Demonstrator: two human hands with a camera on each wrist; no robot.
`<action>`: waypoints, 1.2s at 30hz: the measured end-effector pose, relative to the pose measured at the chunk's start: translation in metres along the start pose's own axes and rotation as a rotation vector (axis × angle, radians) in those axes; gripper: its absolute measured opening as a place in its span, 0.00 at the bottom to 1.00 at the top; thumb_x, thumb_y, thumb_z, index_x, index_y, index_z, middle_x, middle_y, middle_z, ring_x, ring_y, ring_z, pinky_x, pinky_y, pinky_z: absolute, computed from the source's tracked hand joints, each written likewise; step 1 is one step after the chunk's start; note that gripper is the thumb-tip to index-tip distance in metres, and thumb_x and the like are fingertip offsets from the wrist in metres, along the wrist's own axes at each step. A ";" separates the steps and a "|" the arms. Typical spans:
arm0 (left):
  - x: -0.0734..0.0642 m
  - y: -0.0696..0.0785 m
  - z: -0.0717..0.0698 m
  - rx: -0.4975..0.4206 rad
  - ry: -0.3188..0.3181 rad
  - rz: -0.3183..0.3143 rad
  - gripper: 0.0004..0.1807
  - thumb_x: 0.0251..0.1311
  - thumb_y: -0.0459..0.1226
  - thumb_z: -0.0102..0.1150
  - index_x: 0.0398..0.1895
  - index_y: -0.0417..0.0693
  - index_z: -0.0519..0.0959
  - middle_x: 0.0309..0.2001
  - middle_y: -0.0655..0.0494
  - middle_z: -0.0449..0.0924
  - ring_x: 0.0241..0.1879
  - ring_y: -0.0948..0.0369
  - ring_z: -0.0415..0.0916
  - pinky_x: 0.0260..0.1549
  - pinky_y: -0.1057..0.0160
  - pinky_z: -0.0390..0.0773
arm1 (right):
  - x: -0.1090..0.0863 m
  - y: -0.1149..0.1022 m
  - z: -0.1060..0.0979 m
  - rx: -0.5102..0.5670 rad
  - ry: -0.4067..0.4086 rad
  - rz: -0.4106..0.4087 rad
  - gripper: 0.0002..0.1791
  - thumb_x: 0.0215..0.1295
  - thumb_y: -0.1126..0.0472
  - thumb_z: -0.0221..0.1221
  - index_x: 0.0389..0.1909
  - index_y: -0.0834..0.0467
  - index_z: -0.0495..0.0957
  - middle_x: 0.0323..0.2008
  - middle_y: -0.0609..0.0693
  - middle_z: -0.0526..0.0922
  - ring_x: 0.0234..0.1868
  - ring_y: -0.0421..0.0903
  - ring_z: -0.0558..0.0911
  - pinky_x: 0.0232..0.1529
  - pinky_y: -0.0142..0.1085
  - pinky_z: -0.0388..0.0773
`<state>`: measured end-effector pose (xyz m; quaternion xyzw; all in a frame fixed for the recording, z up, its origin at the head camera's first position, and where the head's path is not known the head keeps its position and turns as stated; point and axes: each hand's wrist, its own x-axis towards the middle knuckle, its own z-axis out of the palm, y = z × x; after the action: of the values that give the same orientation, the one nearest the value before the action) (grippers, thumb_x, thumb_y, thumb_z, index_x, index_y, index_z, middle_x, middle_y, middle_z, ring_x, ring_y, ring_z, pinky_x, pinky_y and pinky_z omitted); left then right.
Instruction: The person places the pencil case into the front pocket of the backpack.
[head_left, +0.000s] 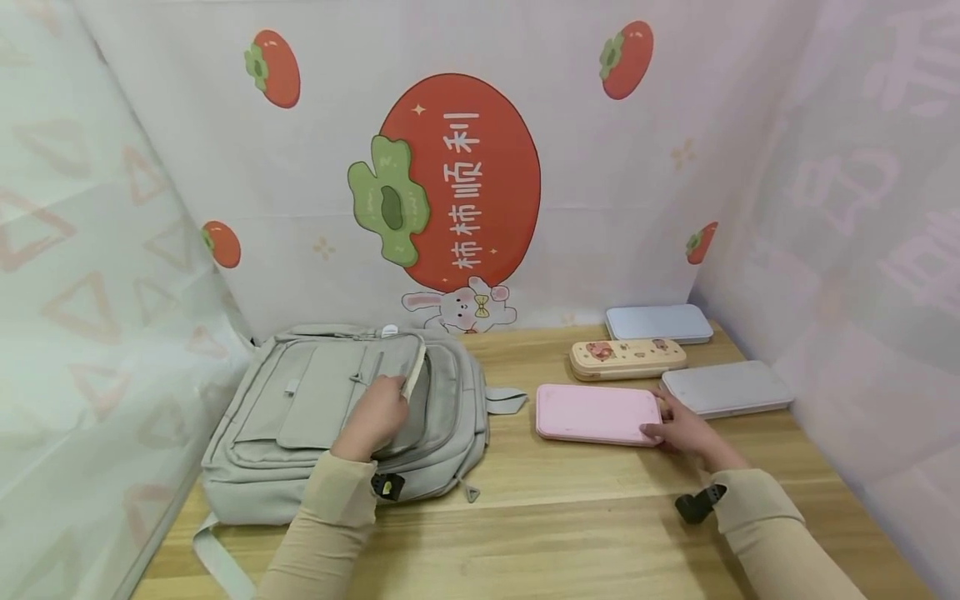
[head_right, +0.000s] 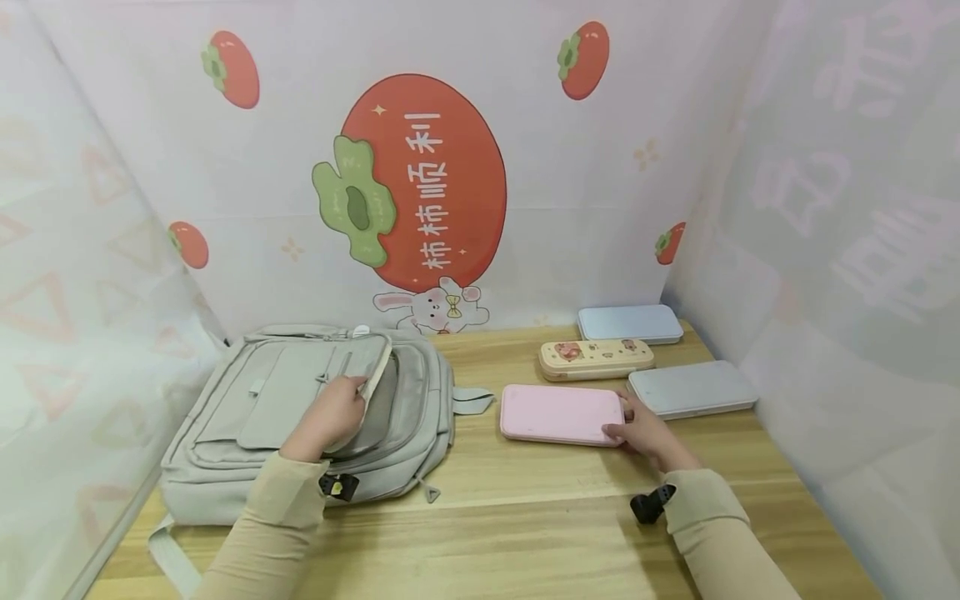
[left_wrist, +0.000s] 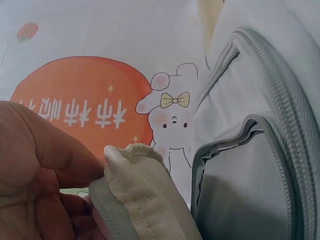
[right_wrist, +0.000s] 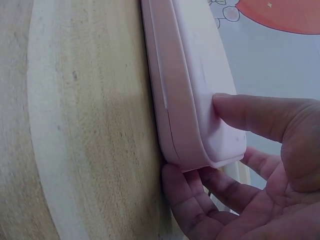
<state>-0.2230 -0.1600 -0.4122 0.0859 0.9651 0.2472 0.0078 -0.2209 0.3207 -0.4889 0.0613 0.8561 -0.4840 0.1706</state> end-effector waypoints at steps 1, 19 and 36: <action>0.000 -0.001 -0.002 -0.015 -0.001 0.011 0.24 0.62 0.22 0.42 0.60 0.23 0.76 0.41 0.34 0.80 0.38 0.47 0.77 0.42 0.45 0.79 | 0.000 -0.001 0.000 0.005 0.002 0.001 0.48 0.73 0.66 0.61 0.81 0.68 0.39 0.63 0.78 0.63 0.49 0.55 0.78 0.44 0.40 0.80; -0.001 -0.028 -0.030 -0.355 -0.044 -0.135 0.29 0.73 0.29 0.34 0.75 0.29 0.63 0.25 0.50 0.62 0.15 0.64 0.51 0.16 0.64 0.61 | -0.009 -0.002 -0.006 0.094 0.035 -0.034 0.40 0.77 0.65 0.56 0.81 0.67 0.45 0.69 0.82 0.58 0.44 0.48 0.82 0.41 0.41 0.85; -0.011 -0.046 -0.050 -0.518 -0.002 -0.160 0.28 0.76 0.29 0.36 0.76 0.26 0.59 0.43 0.42 0.70 0.34 0.55 0.70 0.30 0.59 0.78 | -0.011 0.001 -0.005 0.326 -0.036 -0.035 0.40 0.80 0.63 0.54 0.81 0.65 0.42 0.35 0.50 0.79 0.32 0.42 0.83 0.36 0.36 0.83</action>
<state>-0.2219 -0.2249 -0.3905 0.0047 0.8735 0.4843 0.0500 -0.2113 0.3262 -0.4837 0.0645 0.7638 -0.6205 0.1653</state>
